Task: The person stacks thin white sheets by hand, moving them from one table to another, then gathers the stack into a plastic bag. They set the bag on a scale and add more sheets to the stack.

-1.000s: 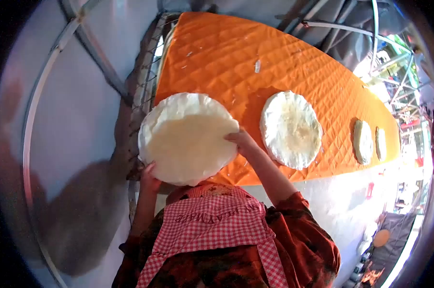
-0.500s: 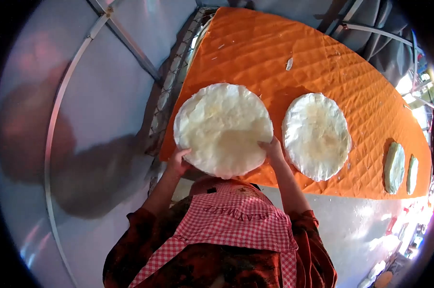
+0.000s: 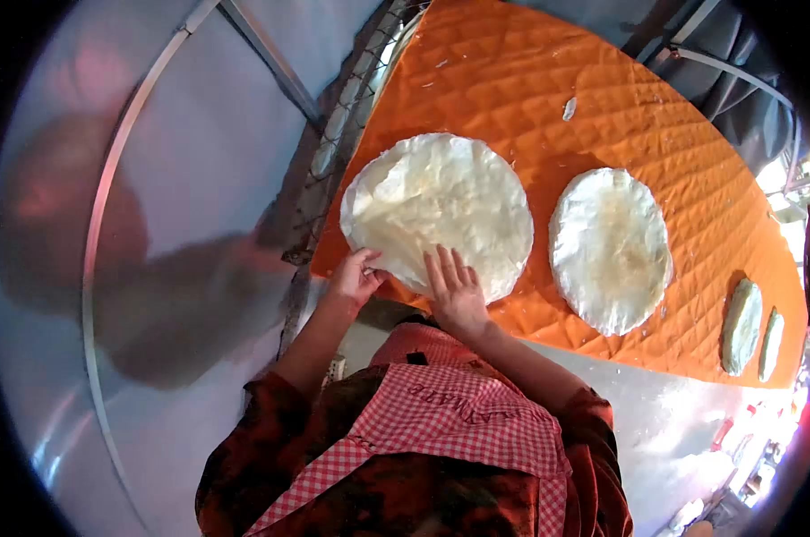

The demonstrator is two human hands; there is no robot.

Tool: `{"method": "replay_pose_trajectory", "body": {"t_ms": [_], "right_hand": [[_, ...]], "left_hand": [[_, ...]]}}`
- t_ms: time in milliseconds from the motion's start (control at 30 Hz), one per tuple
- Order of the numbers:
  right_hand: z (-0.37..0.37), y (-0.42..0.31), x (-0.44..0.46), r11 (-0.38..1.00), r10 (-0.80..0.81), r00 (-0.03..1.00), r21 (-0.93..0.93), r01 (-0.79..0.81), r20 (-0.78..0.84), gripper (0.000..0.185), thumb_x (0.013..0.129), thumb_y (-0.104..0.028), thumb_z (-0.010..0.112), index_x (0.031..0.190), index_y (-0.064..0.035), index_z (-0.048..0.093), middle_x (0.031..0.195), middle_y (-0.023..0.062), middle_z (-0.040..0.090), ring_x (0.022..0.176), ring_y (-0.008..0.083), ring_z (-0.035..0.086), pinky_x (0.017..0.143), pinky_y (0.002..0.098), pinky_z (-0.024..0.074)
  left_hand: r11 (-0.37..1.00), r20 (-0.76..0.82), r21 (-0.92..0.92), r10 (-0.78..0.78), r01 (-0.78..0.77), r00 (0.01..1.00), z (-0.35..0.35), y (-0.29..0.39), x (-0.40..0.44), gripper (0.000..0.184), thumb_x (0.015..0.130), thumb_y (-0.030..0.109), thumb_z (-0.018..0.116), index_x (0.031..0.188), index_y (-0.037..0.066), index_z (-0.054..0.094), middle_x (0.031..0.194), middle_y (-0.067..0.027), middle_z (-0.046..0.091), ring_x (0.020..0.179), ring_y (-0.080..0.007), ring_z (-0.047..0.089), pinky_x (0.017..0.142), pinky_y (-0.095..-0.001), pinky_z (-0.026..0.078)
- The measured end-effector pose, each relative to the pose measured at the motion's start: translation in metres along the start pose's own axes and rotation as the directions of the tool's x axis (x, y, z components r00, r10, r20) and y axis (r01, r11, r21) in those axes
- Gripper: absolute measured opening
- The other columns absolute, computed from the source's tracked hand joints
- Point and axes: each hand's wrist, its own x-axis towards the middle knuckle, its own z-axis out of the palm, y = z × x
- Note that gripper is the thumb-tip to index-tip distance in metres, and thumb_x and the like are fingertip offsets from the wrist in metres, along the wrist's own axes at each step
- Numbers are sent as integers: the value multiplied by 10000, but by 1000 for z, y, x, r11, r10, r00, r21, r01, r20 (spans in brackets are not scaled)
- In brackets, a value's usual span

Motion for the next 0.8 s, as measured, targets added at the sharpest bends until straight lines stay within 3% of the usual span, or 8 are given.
{"method": "replay_pose_trajectory", "body": {"t_ms": [200,333,400,433,500,567,633,800], "right_hand": [[-31,7,73,967,62,996,243,-76,64,440,766,-13,543,1200,-84,529,814,196,653,731,345,664,595,456,519],[-142,5,139,850,15,994,525,44,-107,377,748,-64,602,1123,-72,636,910,254,643,876,429,617,736,427,523],[-195,16,146,819,145,986,568,-77,-76,304,740,-83,624,1032,-3,656,891,232,676,831,232,679,742,375,511],[-218,26,145,731,299,951,623,-279,75,327,726,-67,642,1040,26,646,879,160,697,844,158,644,761,353,514],[-240,39,139,376,400,913,895,-241,78,438,696,-38,664,1119,59,599,1021,83,668,917,181,629,857,333,508],[-218,84,123,325,488,868,902,-283,96,477,700,-23,657,1166,44,580,1056,106,656,937,190,625,876,332,503],[-168,131,98,134,472,859,947,-293,199,472,733,-46,667,1184,51,568,1092,130,644,944,215,630,853,342,512],[16,192,21,-249,734,455,822,-511,505,485,769,-181,746,1145,71,572,1072,127,649,921,252,637,810,351,520]], "left_hand": [[922,425,-385,139,40,894,-3,16,-7,356,911,263,566,1148,2,518,1195,-166,543,1201,-346,481,1037,-521,396],[959,451,-277,68,67,890,-25,-5,22,545,919,312,589,1325,0,404,1380,-197,420,1354,-375,334,1114,-549,307],[979,501,-203,79,28,862,-10,-8,19,612,923,377,569,1380,20,372,1413,-180,402,1336,-358,362,1100,-535,316],[976,532,-220,111,11,840,2,-3,13,618,922,374,574,1388,25,369,1416,-167,405,1334,-343,368,1102,-521,317],[964,588,-263,184,-29,788,22,7,7,630,918,370,584,1404,34,364,1424,-143,412,1330,-313,379,1108,-494,319],[908,653,-204,404,-365,640,23,14,6,603,909,321,588,1401,39,383,1403,-113,455,1299,-265,424,1087,-443,344],[925,589,-360,328,-123,739,19,27,16,570,901,279,588,1384,36,406,1372,-115,489,1270,-255,460,1063,-424,370],[906,345,143,333,-399,878,-11,21,68,437,810,99,555,1240,21,545,1178,-84,603,1077,-226,571,946,-368,447]]}}
